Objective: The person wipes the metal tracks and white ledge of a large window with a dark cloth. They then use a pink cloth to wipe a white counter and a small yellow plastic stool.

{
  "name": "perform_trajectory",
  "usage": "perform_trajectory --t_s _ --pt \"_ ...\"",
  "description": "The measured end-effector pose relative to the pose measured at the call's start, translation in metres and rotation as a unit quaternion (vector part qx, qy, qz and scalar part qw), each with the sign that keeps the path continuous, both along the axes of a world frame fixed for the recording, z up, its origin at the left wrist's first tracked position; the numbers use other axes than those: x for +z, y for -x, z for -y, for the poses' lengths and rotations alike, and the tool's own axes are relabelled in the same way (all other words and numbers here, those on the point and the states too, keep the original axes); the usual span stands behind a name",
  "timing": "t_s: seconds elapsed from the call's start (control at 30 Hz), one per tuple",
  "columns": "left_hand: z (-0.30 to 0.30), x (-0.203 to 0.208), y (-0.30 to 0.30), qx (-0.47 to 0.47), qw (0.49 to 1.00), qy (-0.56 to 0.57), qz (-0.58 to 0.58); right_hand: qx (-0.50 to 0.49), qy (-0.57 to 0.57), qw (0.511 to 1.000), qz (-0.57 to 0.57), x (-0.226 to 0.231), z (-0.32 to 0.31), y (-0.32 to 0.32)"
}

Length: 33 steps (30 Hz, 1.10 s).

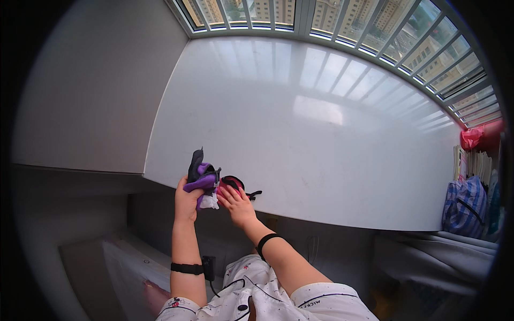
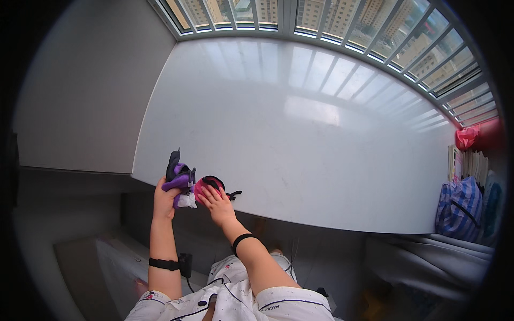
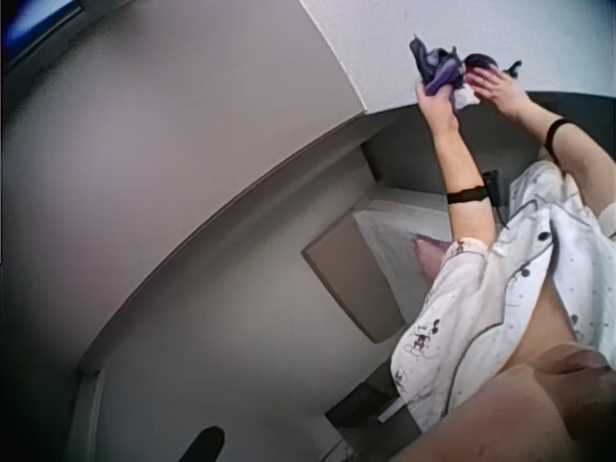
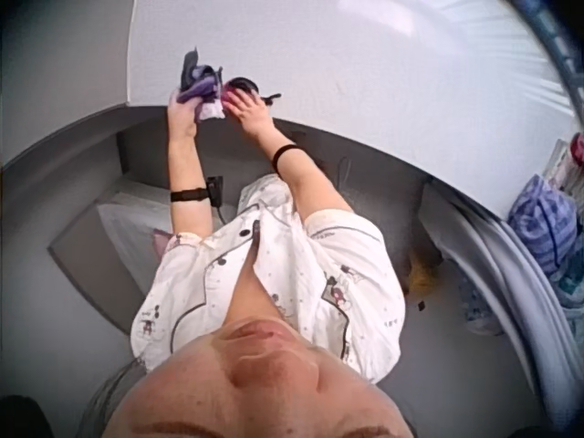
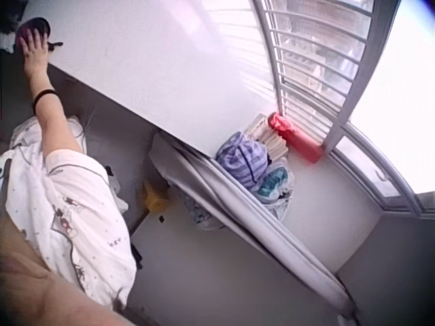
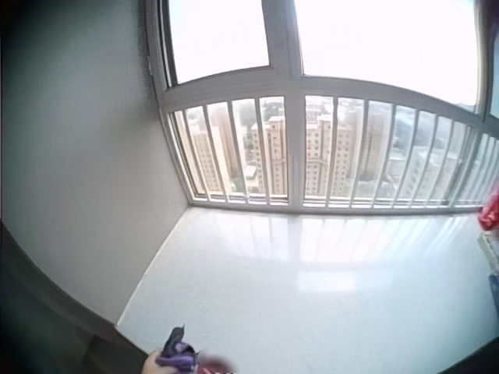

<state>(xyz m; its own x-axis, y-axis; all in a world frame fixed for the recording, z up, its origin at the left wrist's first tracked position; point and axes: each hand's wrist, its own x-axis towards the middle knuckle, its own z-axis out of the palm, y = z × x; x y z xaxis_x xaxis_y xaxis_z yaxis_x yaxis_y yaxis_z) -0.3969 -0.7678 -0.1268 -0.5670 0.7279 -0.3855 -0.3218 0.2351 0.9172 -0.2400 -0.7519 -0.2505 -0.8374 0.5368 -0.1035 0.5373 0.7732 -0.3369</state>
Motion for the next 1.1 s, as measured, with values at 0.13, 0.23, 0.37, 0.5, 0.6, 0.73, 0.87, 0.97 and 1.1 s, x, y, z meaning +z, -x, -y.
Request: perform_trajectory --t_s 0.13,0.23,0.37,0.5,0.6,0.73,0.87,0.97,1.1 --pt "-0.012 -0.031 -0.027 -0.055 0.995 0.054 -0.064 -0.057 -0.014 0.998 0.006 0.000 -0.006 -0.114" --pt "-0.027 -0.040 -0.055 -0.131 0.980 0.090 -0.123 -0.168 -0.026 0.983 0.067 0.008 -0.004 -0.219" --pt "-0.054 -0.052 -0.089 -0.208 0.901 0.136 -0.356 -0.371 0.002 0.923 0.102 0.017 -0.017 -0.349" --pt "-0.079 -0.041 -0.125 -0.260 0.811 0.152 -0.502 -0.540 0.064 0.837 0.070 0.008 -0.048 -0.387" --pt "-0.078 -0.064 -0.120 -0.305 0.758 0.243 -0.522 -0.608 0.078 0.790 0.028 -0.011 -0.074 -0.332" --pt "-0.076 -0.029 -0.135 -0.426 0.669 0.320 -0.518 -0.392 0.065 0.917 0.020 -0.003 -0.081 -0.239" --pt "-0.062 -0.026 -0.130 -0.357 0.744 0.212 -0.524 -0.208 0.028 0.976 0.052 0.009 -0.061 -0.212" --pt "-0.044 -0.060 -0.083 -0.232 0.855 0.130 -0.445 -0.241 0.007 0.970 0.041 0.009 -0.058 -0.248" --pt "-0.024 -0.135 -0.035 -0.060 0.957 0.189 -0.212 -0.565 -0.020 0.823 0.052 -0.018 -0.095 -0.323"
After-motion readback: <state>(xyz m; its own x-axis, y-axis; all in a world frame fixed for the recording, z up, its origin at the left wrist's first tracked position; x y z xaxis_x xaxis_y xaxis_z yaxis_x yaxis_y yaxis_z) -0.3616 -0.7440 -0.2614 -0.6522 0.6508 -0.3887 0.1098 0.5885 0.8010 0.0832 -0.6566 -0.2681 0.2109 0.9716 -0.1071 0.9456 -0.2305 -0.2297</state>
